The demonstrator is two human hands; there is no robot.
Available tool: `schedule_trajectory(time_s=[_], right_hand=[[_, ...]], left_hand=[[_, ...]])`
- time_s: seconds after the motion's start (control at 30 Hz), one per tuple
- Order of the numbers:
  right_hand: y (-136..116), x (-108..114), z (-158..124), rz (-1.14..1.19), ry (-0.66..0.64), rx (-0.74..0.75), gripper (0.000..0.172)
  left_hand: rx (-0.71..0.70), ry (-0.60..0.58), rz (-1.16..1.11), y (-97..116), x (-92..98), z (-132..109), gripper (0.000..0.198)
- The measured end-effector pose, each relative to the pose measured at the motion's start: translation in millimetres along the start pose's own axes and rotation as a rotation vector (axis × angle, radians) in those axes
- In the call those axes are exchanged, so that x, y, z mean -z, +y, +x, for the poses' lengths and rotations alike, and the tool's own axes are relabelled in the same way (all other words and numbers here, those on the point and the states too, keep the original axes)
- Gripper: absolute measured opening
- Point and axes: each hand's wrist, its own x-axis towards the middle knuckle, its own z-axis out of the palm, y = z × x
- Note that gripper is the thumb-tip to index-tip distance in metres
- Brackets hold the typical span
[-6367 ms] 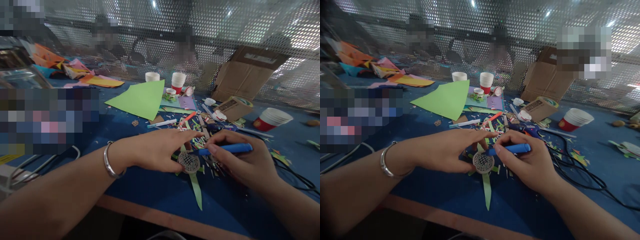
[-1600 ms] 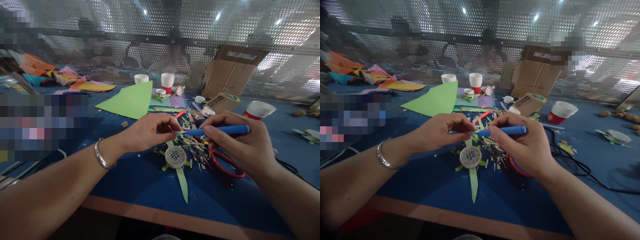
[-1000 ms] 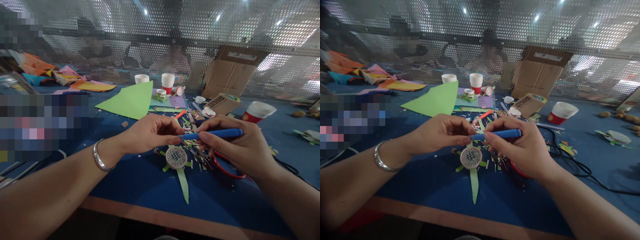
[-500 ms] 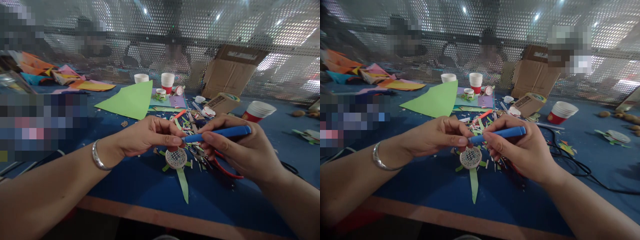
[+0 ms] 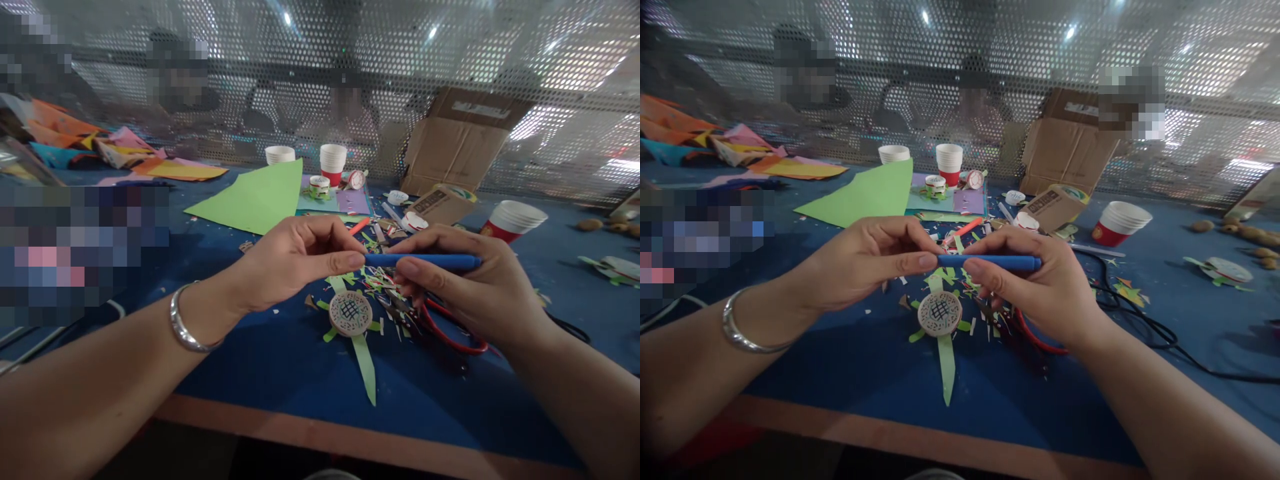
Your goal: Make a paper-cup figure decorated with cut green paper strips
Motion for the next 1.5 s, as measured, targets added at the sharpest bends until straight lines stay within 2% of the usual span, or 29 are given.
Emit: schedule_trajectory(time_s=[0.2,0.4,0.5,0.7,0.9,1.07,1.17,1.3,1.5], right_hand=[[2,3,1,-0.18,-0.01,0.02,0.025],[1,1,2,-0.362,-0.024,0.128,0.021],[1,-3,1,-0.364,-0.088,0.156,0.017],[0,-11,-4,-0.394,-0.169,0.187,0.017],[4,-13,-8,-0.47,-0.165,0.19,0.019],[5,-15,-9,-0.492,-0.163,0.216,0.018],[7,-16,-9,-0.494,-0.156,0.243,0.015],[7,-17,-9,-0.471,-0.15,0.261,0.014],[1,-16,-11,-0.439,-0.163,0.275,0.013]], left_hand=[[-0.011,0.056,0.089,0,-4.2,-1,0.018],[0.044,-0.007,0.061,-2,-11.2,-3,0.027],[0.099,-0.025,-0.025,-2,-14.0,-5,0.028],[0.32,0.035,-0.214,-6,-19.6,-5,0.038],[0.376,0.0,-0.238,-11,-23.6,-8,0.041],[0.361,-0.021,-0.254,-9,-25.6,-8,0.04],[0.335,0.016,-0.26,-9,-28.2,-8,0.04],[0.251,0.08,-0.245,-10,-30.9,-10,0.038],[0.131,0.046,-0.11,-7,-33.1,-15,0.037]])
